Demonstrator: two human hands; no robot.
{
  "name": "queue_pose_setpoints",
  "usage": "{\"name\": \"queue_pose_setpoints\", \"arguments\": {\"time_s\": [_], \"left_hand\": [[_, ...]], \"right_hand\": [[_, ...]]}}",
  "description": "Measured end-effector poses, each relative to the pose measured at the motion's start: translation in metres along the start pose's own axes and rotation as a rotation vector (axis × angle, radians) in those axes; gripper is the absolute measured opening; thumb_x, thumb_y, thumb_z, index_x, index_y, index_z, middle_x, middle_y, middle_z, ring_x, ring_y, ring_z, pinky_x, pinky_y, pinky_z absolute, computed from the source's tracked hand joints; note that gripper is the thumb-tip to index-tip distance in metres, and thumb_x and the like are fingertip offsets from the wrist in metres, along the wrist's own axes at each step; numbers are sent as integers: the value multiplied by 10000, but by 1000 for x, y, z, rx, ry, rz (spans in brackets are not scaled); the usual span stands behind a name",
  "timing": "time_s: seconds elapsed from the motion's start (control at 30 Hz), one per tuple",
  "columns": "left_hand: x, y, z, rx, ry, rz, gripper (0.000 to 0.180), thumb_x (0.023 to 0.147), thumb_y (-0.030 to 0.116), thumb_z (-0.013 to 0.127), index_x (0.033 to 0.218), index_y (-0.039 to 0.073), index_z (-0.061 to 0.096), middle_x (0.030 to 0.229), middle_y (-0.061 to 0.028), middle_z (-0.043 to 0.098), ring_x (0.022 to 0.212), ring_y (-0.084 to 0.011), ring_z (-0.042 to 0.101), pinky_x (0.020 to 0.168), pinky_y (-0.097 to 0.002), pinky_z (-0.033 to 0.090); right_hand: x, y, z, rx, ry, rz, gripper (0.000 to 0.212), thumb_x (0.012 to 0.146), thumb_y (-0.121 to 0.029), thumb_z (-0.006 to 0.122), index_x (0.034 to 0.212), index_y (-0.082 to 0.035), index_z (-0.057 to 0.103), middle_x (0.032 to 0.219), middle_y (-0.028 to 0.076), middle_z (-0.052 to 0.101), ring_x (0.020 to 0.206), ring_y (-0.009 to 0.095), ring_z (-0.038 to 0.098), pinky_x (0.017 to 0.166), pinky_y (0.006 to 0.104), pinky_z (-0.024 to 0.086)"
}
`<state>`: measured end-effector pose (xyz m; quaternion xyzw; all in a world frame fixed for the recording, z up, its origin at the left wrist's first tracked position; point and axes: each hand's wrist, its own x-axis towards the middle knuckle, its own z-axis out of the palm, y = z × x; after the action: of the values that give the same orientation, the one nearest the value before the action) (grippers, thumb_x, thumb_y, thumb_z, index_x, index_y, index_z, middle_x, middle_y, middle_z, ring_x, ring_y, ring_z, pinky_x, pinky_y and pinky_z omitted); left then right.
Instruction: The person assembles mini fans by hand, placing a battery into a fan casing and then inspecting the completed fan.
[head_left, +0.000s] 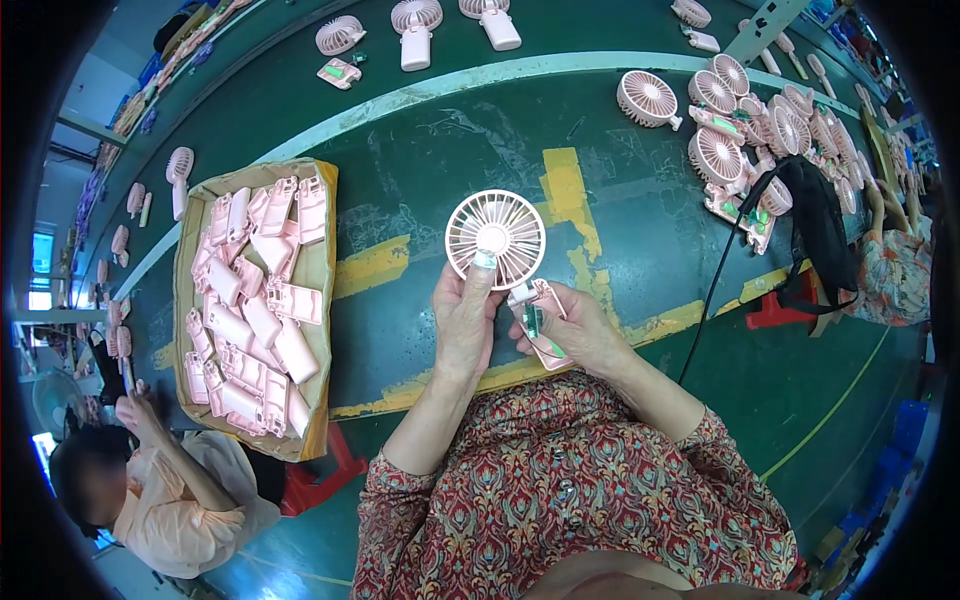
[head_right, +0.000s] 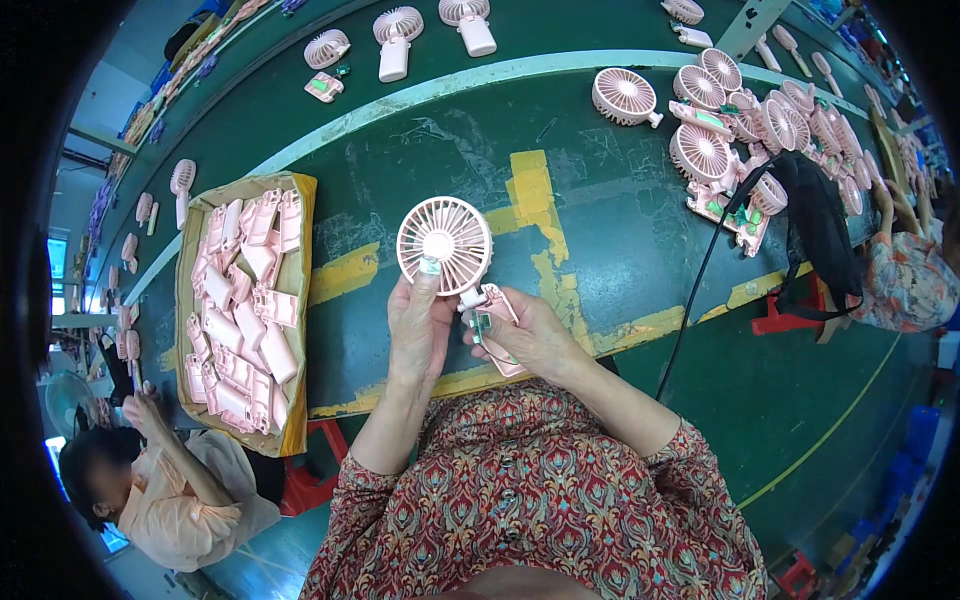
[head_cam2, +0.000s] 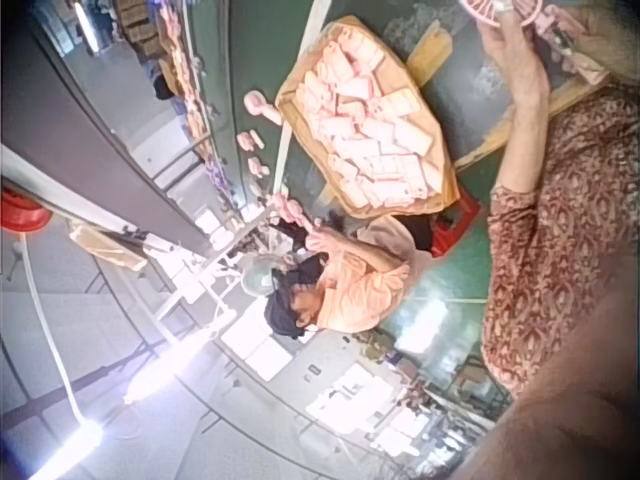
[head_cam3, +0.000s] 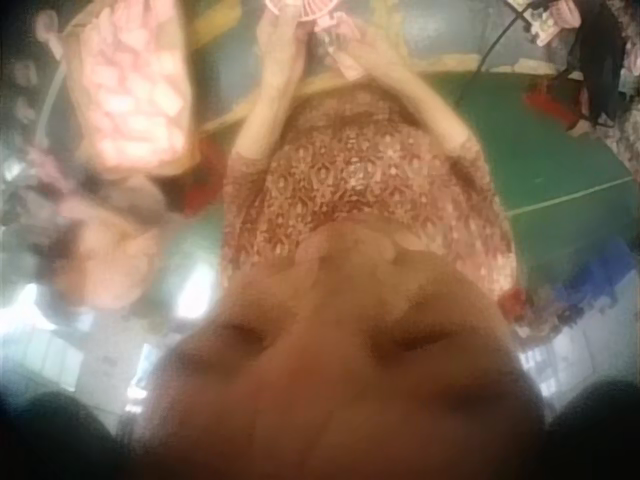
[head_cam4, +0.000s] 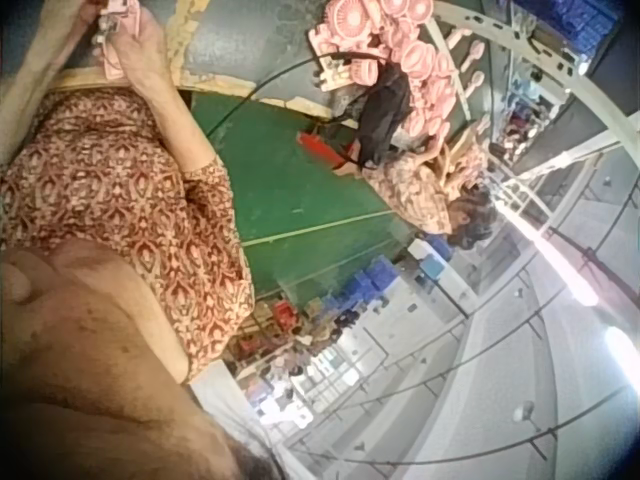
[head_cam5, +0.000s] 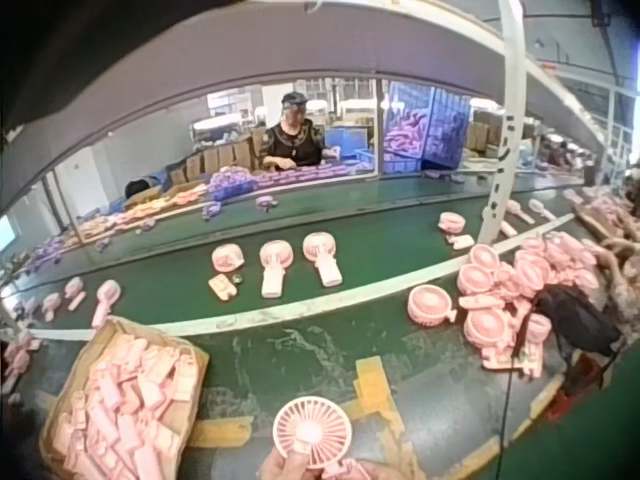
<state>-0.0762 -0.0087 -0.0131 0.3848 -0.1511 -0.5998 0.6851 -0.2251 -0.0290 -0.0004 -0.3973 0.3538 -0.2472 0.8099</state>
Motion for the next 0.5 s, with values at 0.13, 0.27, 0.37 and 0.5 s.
{"name": "queue_pose_setpoints", "arguments": {"time_s": [0.13,0.27,0.37,0.5], "left_hand": [[-2,-2,-2,-5,-39,-35,367,905,202,593,1183,2,460,1088,-89,581,935,-144,592,811,-301,505],[0,-3,-3,3,-29,-27,372,905,197,593,1195,8,456,1089,-87,579,939,-144,587,810,-298,502],[0,2,0,42,-25,-45,422,892,209,615,1212,-5,442,1113,-88,567,943,-153,580,822,-291,490],[-2,19,2,1130,33,526,462,761,108,705,1155,-13,497,1082,-127,558,879,-207,578,776,-298,468]], "right_hand": [[3,0,0,-62,15,-12,259,956,-225,494,1106,-15,516,874,75,618,760,117,619,653,236,518],[6,1,-2,-168,30,-30,273,956,-271,482,1037,-16,537,802,68,624,695,114,617,622,237,509],[7,-1,-6,-239,57,-36,302,939,-312,516,1003,-20,554,771,62,623,665,112,612,611,236,514],[17,1,-16,-267,139,-6,250,987,-201,379,988,1,527,734,82,622,623,125,613,544,252,489]]}}
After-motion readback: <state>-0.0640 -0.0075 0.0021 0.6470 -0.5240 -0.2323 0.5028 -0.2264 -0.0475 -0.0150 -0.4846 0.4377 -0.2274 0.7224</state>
